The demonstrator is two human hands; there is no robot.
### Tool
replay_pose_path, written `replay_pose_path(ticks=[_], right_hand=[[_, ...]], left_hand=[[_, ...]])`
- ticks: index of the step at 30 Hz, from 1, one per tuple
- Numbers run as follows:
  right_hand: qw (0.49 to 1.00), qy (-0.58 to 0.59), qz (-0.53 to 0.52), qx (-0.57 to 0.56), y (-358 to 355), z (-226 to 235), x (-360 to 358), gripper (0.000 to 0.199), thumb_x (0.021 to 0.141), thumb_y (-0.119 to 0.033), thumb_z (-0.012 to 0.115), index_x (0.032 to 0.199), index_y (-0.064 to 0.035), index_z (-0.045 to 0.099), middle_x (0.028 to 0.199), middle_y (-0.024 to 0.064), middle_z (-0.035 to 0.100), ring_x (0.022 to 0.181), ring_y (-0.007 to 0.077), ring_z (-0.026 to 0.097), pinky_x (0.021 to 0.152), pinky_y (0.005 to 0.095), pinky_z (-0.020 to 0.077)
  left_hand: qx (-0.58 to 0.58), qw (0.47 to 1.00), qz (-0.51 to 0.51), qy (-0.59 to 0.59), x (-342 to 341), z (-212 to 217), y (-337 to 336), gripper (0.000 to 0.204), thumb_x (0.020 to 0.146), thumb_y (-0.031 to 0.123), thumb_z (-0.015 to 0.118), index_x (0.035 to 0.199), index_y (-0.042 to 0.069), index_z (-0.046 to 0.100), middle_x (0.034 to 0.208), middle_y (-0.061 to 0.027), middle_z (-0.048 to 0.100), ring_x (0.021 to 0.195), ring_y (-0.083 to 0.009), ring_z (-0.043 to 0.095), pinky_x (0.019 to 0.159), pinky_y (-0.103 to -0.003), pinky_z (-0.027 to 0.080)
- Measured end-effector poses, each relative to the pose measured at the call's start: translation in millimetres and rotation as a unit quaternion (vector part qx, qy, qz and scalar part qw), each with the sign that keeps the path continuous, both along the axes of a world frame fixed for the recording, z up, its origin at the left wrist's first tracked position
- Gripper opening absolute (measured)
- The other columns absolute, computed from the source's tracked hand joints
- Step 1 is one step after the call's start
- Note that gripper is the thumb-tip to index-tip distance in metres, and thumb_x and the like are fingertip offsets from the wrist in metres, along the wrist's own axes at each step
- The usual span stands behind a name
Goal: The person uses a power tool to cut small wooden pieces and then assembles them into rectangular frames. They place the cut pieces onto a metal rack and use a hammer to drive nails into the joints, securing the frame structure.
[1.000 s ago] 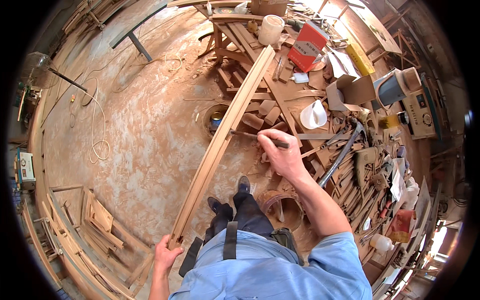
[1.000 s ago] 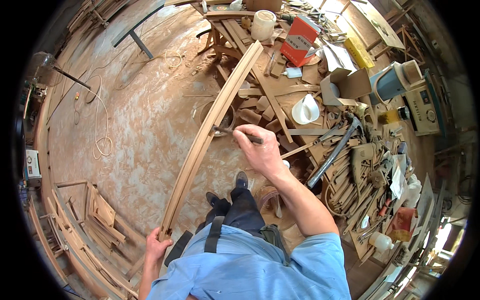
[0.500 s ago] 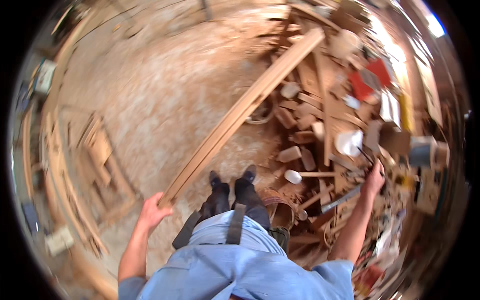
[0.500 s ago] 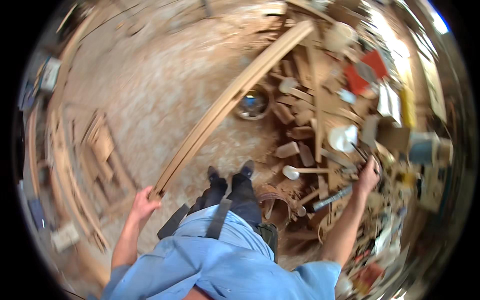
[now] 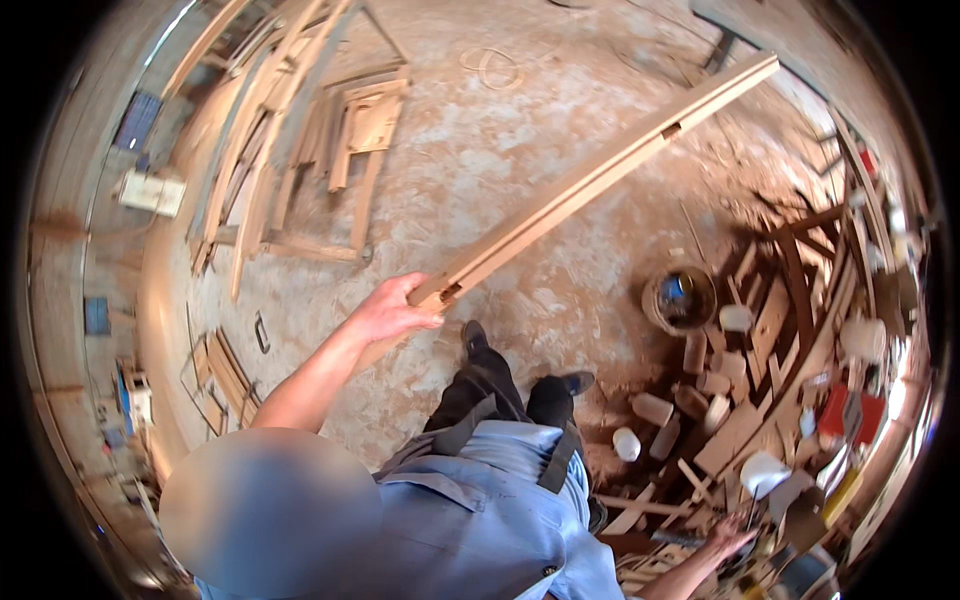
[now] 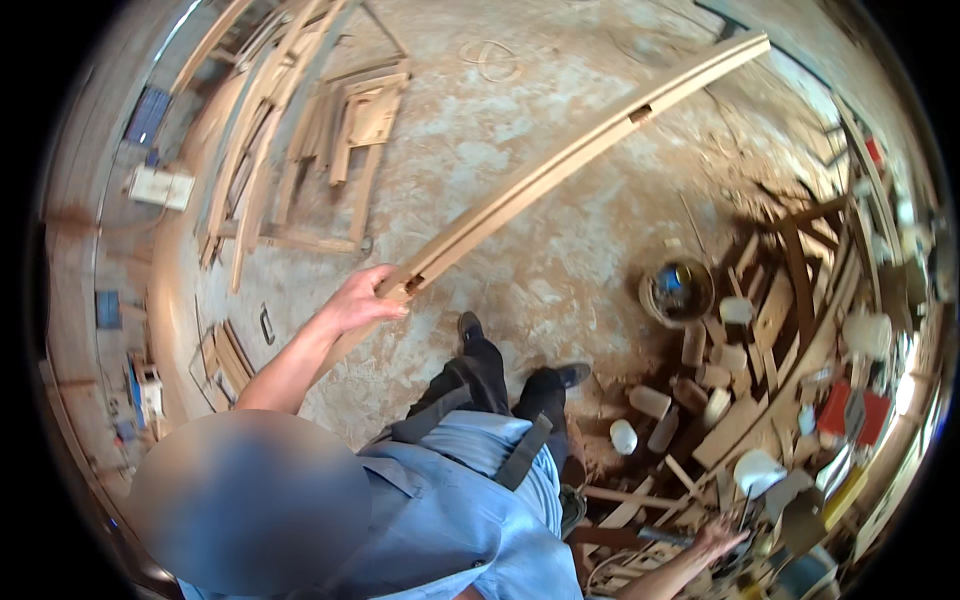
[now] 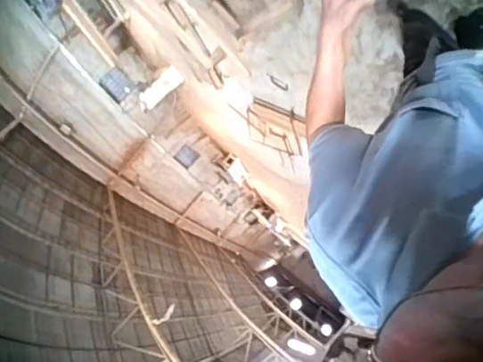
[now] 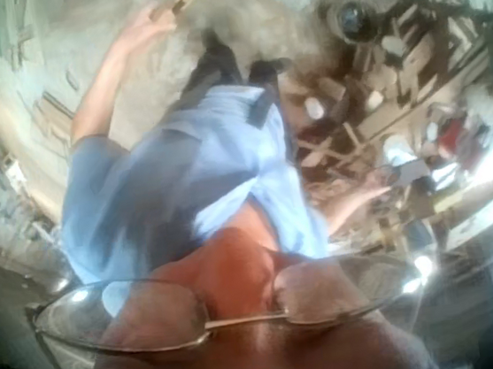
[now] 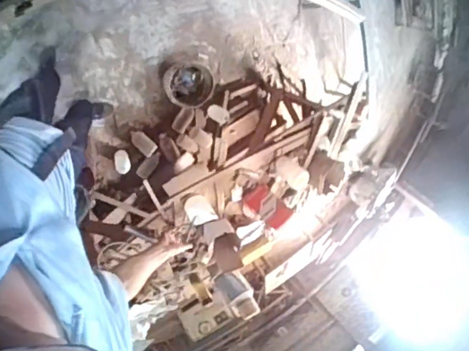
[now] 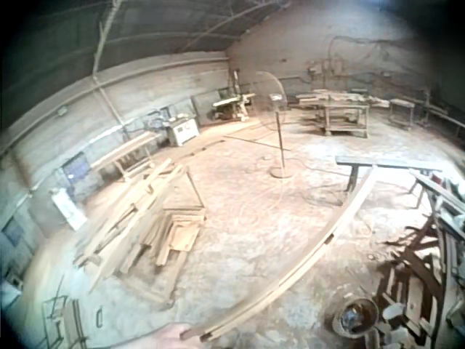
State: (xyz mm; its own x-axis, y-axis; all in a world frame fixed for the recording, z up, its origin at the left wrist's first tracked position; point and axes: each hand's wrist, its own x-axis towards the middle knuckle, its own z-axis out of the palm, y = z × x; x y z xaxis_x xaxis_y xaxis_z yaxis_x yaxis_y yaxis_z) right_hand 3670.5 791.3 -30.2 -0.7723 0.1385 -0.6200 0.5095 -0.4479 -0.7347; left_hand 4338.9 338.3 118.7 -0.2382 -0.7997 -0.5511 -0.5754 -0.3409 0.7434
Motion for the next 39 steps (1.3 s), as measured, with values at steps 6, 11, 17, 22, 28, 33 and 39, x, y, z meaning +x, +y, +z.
replay_pose_path(ticks=[6,11,17,22,28,33,39], right_hand=[[0.979,-0.009,0.133,0.153,-53,-27,123,0.051,0.095,-0.046,0.053,0.128,-0.0079,0.053,0.117,0.0096,0.060,0.099,0.0241,0.059,0.079,0.0330,0.0501],[0.908,-0.063,0.377,0.172,-156,-48,248,0.047,0.095,-0.046,0.052,0.123,-0.0087,0.055,0.109,0.0083,0.060,0.091,0.0236,0.059,0.073,0.0341,0.0504],[0.823,-0.045,0.563,0.064,-259,-65,293,0.042,0.096,-0.046,0.052,0.116,-0.0096,0.057,0.099,0.0067,0.061,0.081,0.0229,0.059,0.065,0.0355,0.0507],[0.795,-0.010,0.573,0.199,-391,-28,370,0.033,0.095,-0.044,0.053,0.098,-0.0115,0.056,0.077,0.0015,0.054,0.060,0.0186,0.053,0.047,0.0349,0.0435],[0.725,0.026,0.654,0.216,-488,-99,387,0.034,0.095,-0.038,0.052,0.109,-0.0068,0.056,0.084,0.0093,0.060,0.062,0.0237,0.059,0.049,0.0380,0.0482],[0.677,-0.040,0.697,0.233,-589,-115,469,0.042,0.096,-0.036,0.051,0.117,-0.0002,0.051,0.091,0.0140,0.062,0.066,0.0260,0.062,0.052,0.0390,0.0523],[0.620,0.017,0.758,0.200,-731,-46,580,0.040,0.097,-0.035,0.052,0.119,-0.0007,0.050,0.090,0.0134,0.063,0.065,0.0228,0.063,0.051,0.0353,0.0531]], left_hand=[[-0.109,0.993,0.048,-0.016,101,-42,8,0.058,0.072,0.015,0.078,0.126,0.003,0.057,0.108,-0.0088,0.068,0.095,-0.0178,0.064,0.084,-0.032,0.051],[-0.073,0.989,0.110,-0.072,189,-33,20,0.059,0.070,0.022,0.077,0.122,0.002,0.058,0.106,-0.0161,0.068,0.098,-0.0251,0.065,0.084,-0.035,0.050],[-0.085,0.968,0.177,-0.155,296,-33,16,0.056,0.070,0.026,0.077,0.118,0.005,0.059,0.105,-0.0166,0.068,0.098,-0.0283,0.066,0.084,-0.036,0.051],[-0.142,0.943,0.237,-0.185,364,-51,8,0.051,0.070,0.025,0.077,0.115,0.005,0.060,0.103,-0.0153,0.069,0.095,-0.0284,0.067,0.080,-0.036,0.052],[-0.155,0.919,0.337,-0.134,427,-70,-35,0.052,0.069,0.025,0.078,0.115,0.005,0.061,0.090,-0.0161,0.069,0.083,-0.0258,0.068,0.072,-0.035,0.053],[-0.178,0.895,0.408,-0.021,487,-70,-107,0.038,0.073,0.000,0.074,0.109,0.002,0.062,0.090,-0.0007,0.066,0.080,-0.0083,0.060,0.070,-0.026,0.050],[-0.209,0.881,0.413,-0.102,566,-74,-207,0.041,0.074,0.011,0.073,0.112,0.003,0.062,0.092,-0.0055,0.068,0.081,-0.0102,0.062,0.074,-0.028,0.051]])
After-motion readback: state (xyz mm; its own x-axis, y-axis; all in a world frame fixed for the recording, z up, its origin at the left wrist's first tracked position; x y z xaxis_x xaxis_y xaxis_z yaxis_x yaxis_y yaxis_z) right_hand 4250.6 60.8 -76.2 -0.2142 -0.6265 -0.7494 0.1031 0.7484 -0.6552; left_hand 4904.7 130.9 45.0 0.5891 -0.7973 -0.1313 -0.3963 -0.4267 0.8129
